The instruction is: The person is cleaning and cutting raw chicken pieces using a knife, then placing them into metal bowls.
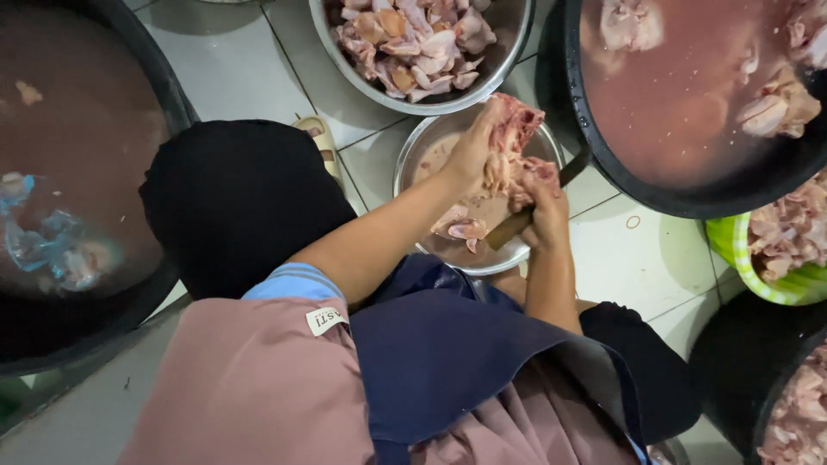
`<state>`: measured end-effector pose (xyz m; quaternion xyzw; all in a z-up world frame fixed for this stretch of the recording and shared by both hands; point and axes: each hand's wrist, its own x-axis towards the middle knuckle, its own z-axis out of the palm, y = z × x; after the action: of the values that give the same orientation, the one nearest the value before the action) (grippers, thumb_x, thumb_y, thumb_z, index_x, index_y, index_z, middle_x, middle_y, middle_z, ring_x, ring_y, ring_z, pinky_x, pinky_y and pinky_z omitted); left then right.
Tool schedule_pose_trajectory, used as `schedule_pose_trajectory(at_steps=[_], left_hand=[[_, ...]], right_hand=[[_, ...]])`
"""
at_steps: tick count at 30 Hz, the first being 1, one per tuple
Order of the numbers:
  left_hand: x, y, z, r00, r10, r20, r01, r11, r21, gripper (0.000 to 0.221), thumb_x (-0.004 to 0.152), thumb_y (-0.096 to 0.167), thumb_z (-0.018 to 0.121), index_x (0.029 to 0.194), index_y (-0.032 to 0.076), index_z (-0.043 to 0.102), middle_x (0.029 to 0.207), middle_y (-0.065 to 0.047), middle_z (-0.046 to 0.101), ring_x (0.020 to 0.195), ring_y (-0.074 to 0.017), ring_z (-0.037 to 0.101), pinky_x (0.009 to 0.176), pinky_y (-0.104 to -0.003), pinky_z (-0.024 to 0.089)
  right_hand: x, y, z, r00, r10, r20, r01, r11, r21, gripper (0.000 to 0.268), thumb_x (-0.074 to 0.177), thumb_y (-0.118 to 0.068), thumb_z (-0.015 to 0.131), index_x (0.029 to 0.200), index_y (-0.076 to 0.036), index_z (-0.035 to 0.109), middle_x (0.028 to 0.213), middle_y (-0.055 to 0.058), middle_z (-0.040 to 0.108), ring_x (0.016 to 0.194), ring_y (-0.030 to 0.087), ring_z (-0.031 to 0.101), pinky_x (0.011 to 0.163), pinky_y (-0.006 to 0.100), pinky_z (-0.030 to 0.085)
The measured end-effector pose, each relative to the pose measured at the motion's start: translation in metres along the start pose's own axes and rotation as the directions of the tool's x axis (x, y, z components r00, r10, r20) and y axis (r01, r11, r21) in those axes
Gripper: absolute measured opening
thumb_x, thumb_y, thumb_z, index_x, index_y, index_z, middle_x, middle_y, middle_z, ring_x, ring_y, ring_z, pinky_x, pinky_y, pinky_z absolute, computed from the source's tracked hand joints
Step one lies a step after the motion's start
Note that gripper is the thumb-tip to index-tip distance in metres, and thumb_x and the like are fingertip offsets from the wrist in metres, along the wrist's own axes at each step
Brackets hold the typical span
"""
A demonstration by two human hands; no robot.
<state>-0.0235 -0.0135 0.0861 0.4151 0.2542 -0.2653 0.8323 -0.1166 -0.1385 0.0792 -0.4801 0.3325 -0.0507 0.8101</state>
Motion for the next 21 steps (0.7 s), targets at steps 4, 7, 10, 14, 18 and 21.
schedule_pose_trajectory(at_steps=[4, 7, 10, 14, 18, 21], left_hand=[[-0.004, 0.024, -0.009, 0.938, 0.062, 0.341, -0.117, 0.983, 0.143, 0.034, 0.091, 0.033, 0.067, 0.118, 0.013, 0.072, 0.103, -0.003, 0.067, 0.093, -0.0131, 0.063, 0.086, -0.032, 0.054], [-0.004, 0.044, -0.011, 0.913, -0.083, 0.399, -0.128, 0.871, 0.474, 0.035, 0.074, 0.022, 0.073, 0.107, 0.012, 0.076, 0.084, -0.005, 0.070, 0.073, -0.0136, 0.068, 0.063, -0.025, 0.063], [0.046, -0.003, -0.033, 0.884, -0.153, 0.442, -0.202, 0.727, 0.656, 0.047, 0.064, 0.017, 0.085, 0.110, 0.012, 0.077, 0.084, -0.009, 0.073, 0.067, -0.0179, 0.072, 0.054, -0.030, 0.064], [0.013, 0.001, -0.029, 0.854, -0.234, 0.464, -0.152, 0.741, 0.654, 0.064, 0.071, 0.013, 0.090, 0.129, 0.008, 0.064, 0.083, -0.016, 0.072, 0.052, -0.0199, 0.071, 0.038, -0.025, 0.057], [0.038, -0.037, -0.035, 0.943, -0.087, 0.320, -0.159, 0.728, 0.667, 0.036, 0.074, 0.019, 0.084, 0.109, 0.016, 0.074, 0.075, -0.011, 0.074, 0.050, -0.0232, 0.073, 0.032, -0.031, 0.059], [0.030, -0.042, -0.034, 0.966, -0.015, 0.257, -0.127, 0.841, 0.526, 0.027, 0.074, 0.013, 0.079, 0.101, 0.011, 0.076, 0.076, -0.012, 0.074, 0.051, -0.0216, 0.072, 0.036, -0.029, 0.059]], right_hand=[[0.015, -0.014, -0.032, 0.956, -0.278, -0.095, 0.221, 0.895, -0.387, 0.035, 0.086, -0.010, 0.083, 0.110, -0.002, 0.059, 0.084, 0.013, 0.065, 0.064, 0.018, 0.064, 0.054, 0.035, 0.056], [0.014, -0.020, -0.048, 0.889, -0.455, 0.047, 0.399, 0.722, -0.565, 0.043, 0.086, -0.009, 0.086, 0.118, -0.003, 0.058, 0.098, 0.017, 0.067, 0.082, 0.023, 0.067, 0.069, 0.037, 0.057], [0.014, -0.020, -0.047, 0.832, -0.518, 0.196, 0.531, 0.644, -0.551, 0.047, 0.085, -0.003, 0.085, 0.123, -0.004, 0.058, 0.105, 0.017, 0.067, 0.094, 0.024, 0.068, 0.082, 0.037, 0.057], [0.024, -0.009, -0.046, 0.814, -0.534, 0.228, 0.568, 0.650, -0.505, 0.045, 0.085, -0.002, 0.085, 0.121, -0.006, 0.058, 0.105, 0.013, 0.068, 0.096, 0.023, 0.067, 0.086, 0.037, 0.056], [0.046, 0.023, -0.065, 0.848, -0.527, 0.059, 0.495, 0.745, -0.447, 0.045, 0.087, -0.005, 0.086, 0.122, -0.011, 0.057, 0.104, 0.009, 0.068, 0.090, 0.021, 0.068, 0.082, 0.034, 0.057], [0.060, 0.044, -0.060, 0.910, -0.392, -0.133, 0.361, 0.909, -0.207, 0.035, 0.086, 0.000, 0.080, 0.111, -0.010, 0.058, 0.090, 0.004, 0.068, 0.072, 0.017, 0.071, 0.066, 0.030, 0.062]])
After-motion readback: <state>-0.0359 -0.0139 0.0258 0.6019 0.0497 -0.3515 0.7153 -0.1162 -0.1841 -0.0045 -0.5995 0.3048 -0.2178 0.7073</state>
